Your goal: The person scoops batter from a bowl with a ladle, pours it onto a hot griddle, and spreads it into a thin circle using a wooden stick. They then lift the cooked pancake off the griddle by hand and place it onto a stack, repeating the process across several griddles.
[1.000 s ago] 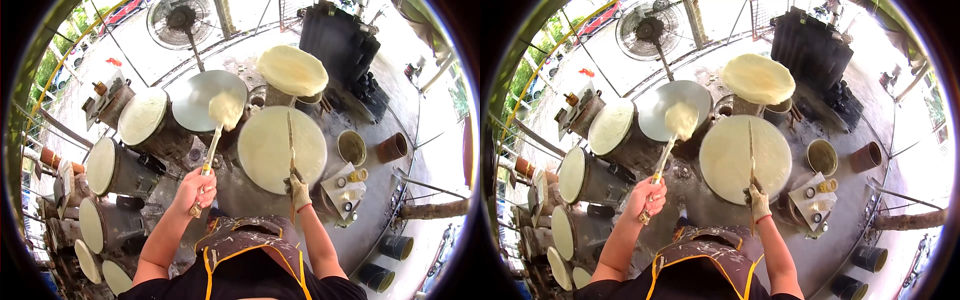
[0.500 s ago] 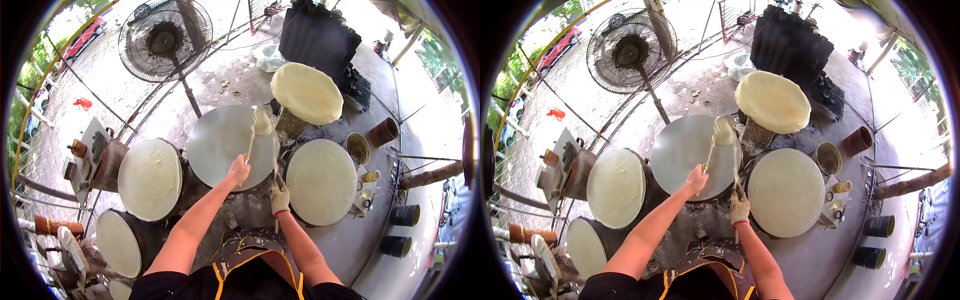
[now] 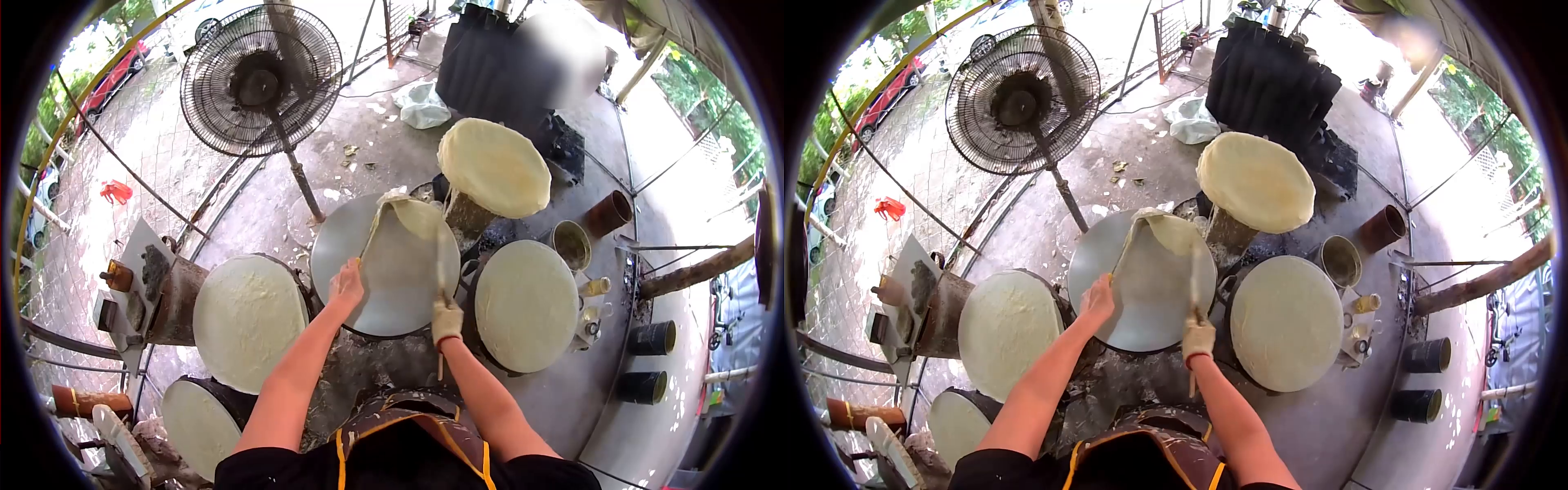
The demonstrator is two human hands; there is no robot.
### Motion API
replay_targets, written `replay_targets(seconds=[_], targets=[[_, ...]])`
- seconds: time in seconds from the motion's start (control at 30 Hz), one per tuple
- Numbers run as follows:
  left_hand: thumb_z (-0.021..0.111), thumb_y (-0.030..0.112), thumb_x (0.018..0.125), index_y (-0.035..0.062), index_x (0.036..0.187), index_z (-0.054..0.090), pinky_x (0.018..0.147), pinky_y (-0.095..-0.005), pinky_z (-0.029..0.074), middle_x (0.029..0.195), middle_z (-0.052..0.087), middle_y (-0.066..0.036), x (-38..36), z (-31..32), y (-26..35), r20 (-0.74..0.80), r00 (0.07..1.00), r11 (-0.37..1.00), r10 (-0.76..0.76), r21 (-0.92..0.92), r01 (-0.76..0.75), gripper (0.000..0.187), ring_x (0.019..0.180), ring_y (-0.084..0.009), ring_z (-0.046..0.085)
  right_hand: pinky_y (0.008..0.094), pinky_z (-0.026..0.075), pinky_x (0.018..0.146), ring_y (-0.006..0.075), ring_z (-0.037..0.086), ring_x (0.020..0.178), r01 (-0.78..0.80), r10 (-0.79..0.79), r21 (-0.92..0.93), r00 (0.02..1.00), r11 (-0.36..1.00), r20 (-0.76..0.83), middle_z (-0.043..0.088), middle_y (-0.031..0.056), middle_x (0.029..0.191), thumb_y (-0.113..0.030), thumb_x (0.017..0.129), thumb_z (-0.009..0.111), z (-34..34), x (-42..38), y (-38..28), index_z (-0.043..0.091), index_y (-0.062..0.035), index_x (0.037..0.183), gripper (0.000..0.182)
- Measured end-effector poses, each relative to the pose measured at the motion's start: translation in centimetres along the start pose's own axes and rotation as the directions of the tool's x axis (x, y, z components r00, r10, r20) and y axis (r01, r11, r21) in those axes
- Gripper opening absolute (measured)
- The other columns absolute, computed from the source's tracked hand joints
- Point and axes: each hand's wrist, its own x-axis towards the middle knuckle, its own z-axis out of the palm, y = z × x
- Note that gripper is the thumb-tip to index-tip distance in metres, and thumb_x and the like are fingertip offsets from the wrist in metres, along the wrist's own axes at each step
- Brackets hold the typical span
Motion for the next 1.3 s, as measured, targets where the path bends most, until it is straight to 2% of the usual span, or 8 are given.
replay_targets(seconds=[0.07,0.13,0.33,0.47,0.6,0.67,0.8,1.3], targets=[[0.044,0.009,0.084,0.0059,0.110,0.045,0.078,-0.0466,0.047,0.103,0.055,-0.024,0.3,0.2,-0.7,-0.012,1.000,0.999,-0.012,0.030,0.013,0.027,0.088,-0.0420,0.059,0.0343,0.048,0.062,0.0251,0.060,0.066,0.145,-0.100,-0.336,0.984,0.930,0.148,0.063,0.0139,0.074,-0.031,0.086,0.053,2.6,2.5,1.1,0.064,0.0018,0.097,0.036],[0.044,0.009,0.084,0.0069,0.111,0.045,0.077,-0.0469,0.048,0.101,0.055,-0.024,0.6,0.1,-1.4,-0.041,0.999,0.997,-0.026,0.070,0.029,0.028,0.086,-0.0417,0.060,0.0327,0.041,0.046,0.0207,0.053,0.052,-0.537,0.443,0.085,0.765,0.839,0.468,0.056,0.0075,0.065,-0.031,0.084,0.056,2.2,4.0,-3.1,0.065,-0.0020,0.091,0.031],[0.051,0.011,0.080,0.0141,0.129,0.040,0.072,-0.0458,0.049,0.102,0.053,-0.023,-1.2,-2.7,-4.7,-0.086,0.996,0.981,-0.036,0.188,0.052,0.050,0.082,-0.0393,0.061,0.0250,0.043,0.052,0.0116,0.054,0.058,-0.005,0.006,-0.014,0.996,1.000,0.091,0.057,-0.0003,0.068,-0.017,0.086,0.055,3.7,3.7,4.2,0.063,-0.0075,0.113,0.030],[0.050,0.004,0.079,0.0207,0.133,0.040,0.071,-0.0447,0.049,0.097,0.050,-0.019,-2.9,-4.3,-5.6,-0.136,0.990,0.982,-0.022,0.182,0.047,0.058,0.083,-0.0357,0.059,0.0272,0.043,0.052,0.0160,0.055,0.058,-0.408,0.454,-0.201,0.789,0.891,0.415,0.061,0.0072,0.072,-0.031,0.087,0.055,1.9,3.4,-7.0,0.064,-0.0088,0.111,0.035],[0.050,0.002,0.079,0.0276,0.132,0.043,0.071,-0.0428,0.049,0.095,0.048,-0.016,-3.9,-5.6,-8.2,-0.161,0.985,0.980,-0.065,0.175,0.093,0.060,0.084,-0.0339,0.058,0.0227,0.041,0.051,0.0125,0.052,0.057,-0.228,0.136,0.360,0.955,0.905,0.262,0.061,0.0052,0.076,-0.026,0.086,0.057,1.3,2.6,-3.1,0.063,-0.0131,0.114,0.032],[0.051,0.002,0.079,0.0299,0.131,0.045,0.070,-0.0421,0.048,0.094,0.049,-0.015,-4.3,-5.8,-8.9,-0.173,0.984,0.977,-0.027,0.202,0.063,0.059,0.083,-0.0333,0.058,0.0229,0.042,0.052,0.0126,0.053,0.058,0.247,-0.193,-0.106,0.910,0.963,0.366,0.062,0.0049,0.074,-0.025,0.086,0.058,4.3,4.7,-0.2,0.062,-0.0150,0.117,0.032],[0.051,0.001,0.078,0.0291,0.129,0.047,0.069,-0.0417,0.047,0.093,0.049,-0.014,-6.1,-7.1,-9.1,-0.164,0.984,0.986,-0.072,0.138,0.095,0.058,0.082,-0.0325,0.058,0.0256,0.032,0.037,0.0110,0.041,0.040,-0.393,0.417,-0.170,0.715,0.904,0.562,0.053,-0.0024,0.065,-0.024,0.090,0.054,2.1,3.9,-8.2,0.061,-0.0180,0.115,0.027],[0.054,-0.001,0.074,0.0159,0.118,0.058,0.064,-0.0426,0.047,0.082,0.052,-0.013,-16.5,-7.0,-9.1,-0.323,0.937,0.991,-0.133,-0.072,0.116,0.047,0.073,-0.0317,0.057,0.0208,0.036,0.047,0.0070,0.045,0.052,-0.026,0.095,-0.134,0.835,0.991,0.542,0.057,-0.0009,0.071,-0.027,0.085,0.058,0.2,7.8,-4.1,0.062,-0.0106,0.116,0.035]])
